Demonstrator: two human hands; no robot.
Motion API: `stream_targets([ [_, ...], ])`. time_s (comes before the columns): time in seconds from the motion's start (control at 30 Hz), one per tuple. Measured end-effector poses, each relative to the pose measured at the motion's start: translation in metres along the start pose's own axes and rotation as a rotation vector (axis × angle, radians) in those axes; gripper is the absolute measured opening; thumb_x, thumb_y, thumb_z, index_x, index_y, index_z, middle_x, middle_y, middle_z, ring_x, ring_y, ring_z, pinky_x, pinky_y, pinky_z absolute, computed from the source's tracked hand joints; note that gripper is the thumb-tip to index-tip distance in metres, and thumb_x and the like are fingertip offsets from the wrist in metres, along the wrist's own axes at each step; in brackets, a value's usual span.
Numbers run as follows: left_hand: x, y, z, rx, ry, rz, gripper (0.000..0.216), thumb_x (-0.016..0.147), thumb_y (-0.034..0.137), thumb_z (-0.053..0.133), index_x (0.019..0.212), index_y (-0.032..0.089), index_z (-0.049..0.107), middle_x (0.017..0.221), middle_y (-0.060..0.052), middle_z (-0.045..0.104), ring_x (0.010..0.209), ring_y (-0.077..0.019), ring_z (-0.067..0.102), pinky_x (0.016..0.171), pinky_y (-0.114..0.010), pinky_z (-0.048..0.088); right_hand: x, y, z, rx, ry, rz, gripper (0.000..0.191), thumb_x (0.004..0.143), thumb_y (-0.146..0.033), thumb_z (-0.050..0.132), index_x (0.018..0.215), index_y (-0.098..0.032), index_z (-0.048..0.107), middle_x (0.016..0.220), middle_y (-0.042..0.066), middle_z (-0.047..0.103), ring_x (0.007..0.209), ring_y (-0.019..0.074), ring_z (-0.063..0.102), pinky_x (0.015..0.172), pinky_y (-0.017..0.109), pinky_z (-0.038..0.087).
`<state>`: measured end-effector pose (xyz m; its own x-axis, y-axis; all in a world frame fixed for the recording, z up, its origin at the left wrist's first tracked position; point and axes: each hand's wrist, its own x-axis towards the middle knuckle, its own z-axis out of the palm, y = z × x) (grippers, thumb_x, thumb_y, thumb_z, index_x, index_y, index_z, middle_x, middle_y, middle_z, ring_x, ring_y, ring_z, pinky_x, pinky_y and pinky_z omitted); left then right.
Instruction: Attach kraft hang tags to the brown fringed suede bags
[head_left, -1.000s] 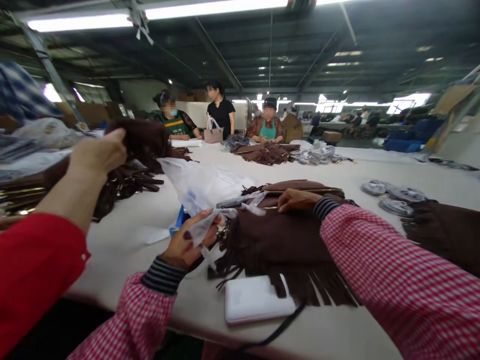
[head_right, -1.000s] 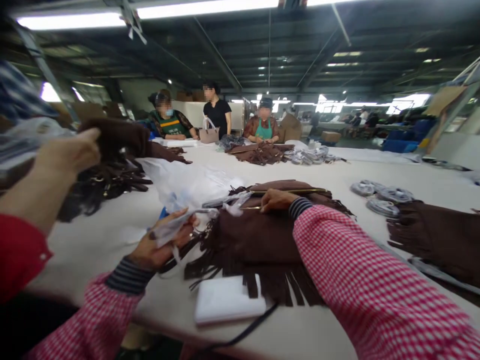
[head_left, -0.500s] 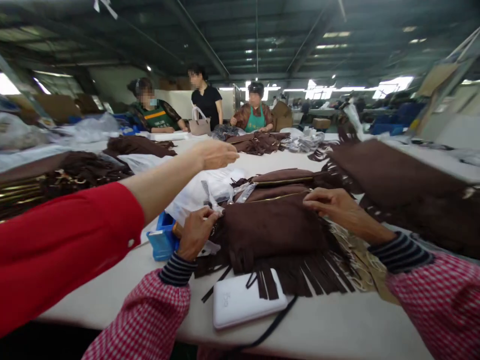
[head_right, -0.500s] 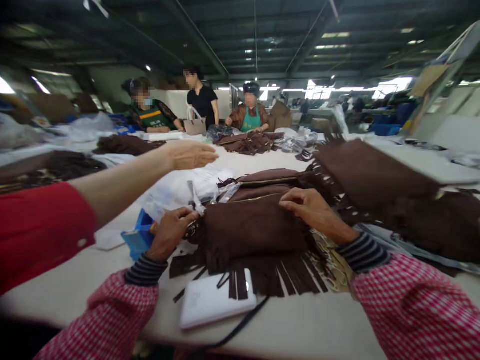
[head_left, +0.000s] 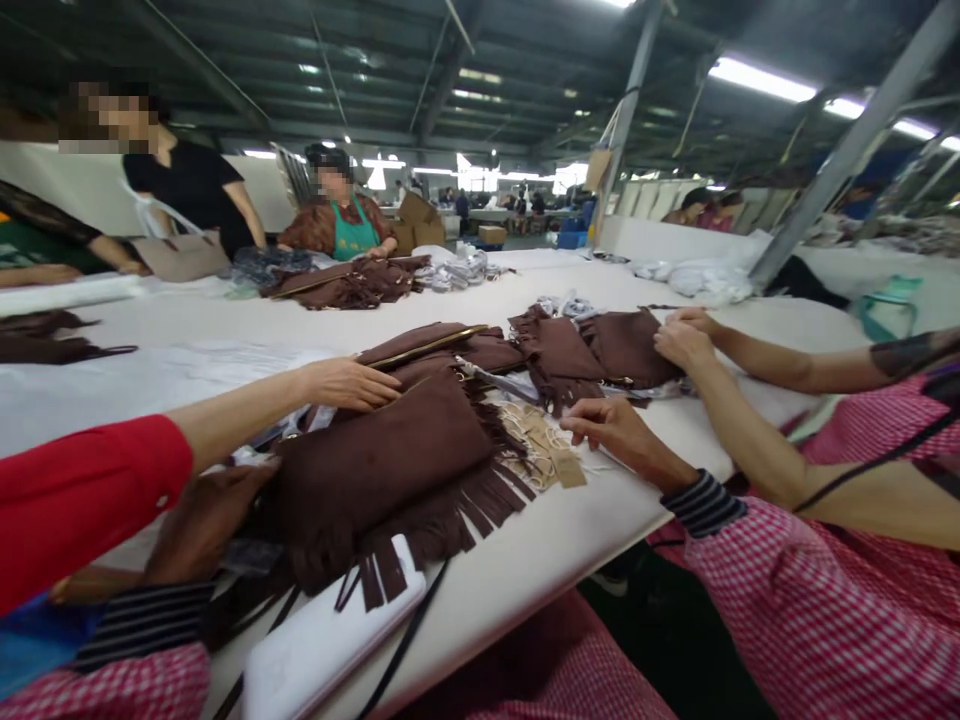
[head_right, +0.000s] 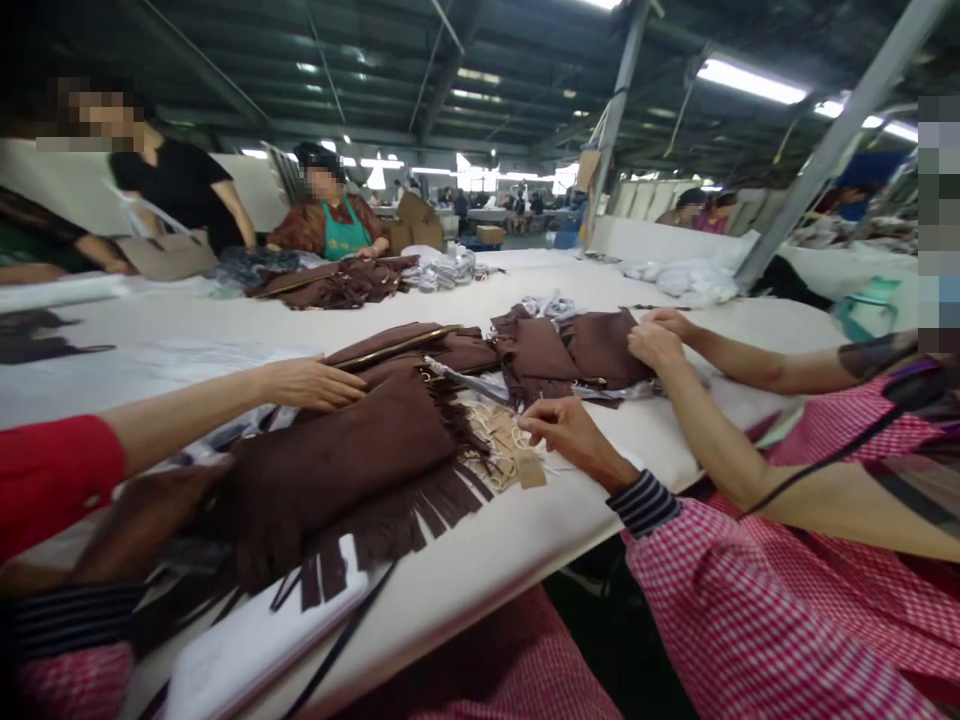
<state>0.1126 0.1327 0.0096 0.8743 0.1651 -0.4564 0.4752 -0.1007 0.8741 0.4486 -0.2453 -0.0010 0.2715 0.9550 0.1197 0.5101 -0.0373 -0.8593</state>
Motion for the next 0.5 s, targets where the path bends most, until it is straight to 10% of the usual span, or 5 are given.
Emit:
stream_targets([
  [0.27,0.015,-0.010,-0.012,0.147,0.028,0.123,0.078,0.089,0.040,0.057,0.157,0.014,0.029,0.158,-0.025,0.038,0.133,-0.0316,0.054,0.103,-0.040,0.049,0.020,0.039,0.010,-0.272,-0.001,-0.224,0.018,0.088,-0.028,0.063,0.084,-0.016,0.075,0.082,0.005,0.071,0.072,0.0171,0.062,0.066,0.027,0.046],
  [0.5,0.013,0.005,0.025,-0.007,0.085,0.100,0.060,0.092,0.028,0.052,0.147,0.006,0.041,0.130,-0.015,0.068,0.113,-0.0212,0.064,0.095,-0.033,0.051,0.043,0.017,0.000,-0.491,0.007,-0.301,0.016,0.087,-0.018,0.057,0.086,-0.016,0.073,0.085,0.006,0.070,0.073,0.0168,0.060,0.069,0.027,0.043],
])
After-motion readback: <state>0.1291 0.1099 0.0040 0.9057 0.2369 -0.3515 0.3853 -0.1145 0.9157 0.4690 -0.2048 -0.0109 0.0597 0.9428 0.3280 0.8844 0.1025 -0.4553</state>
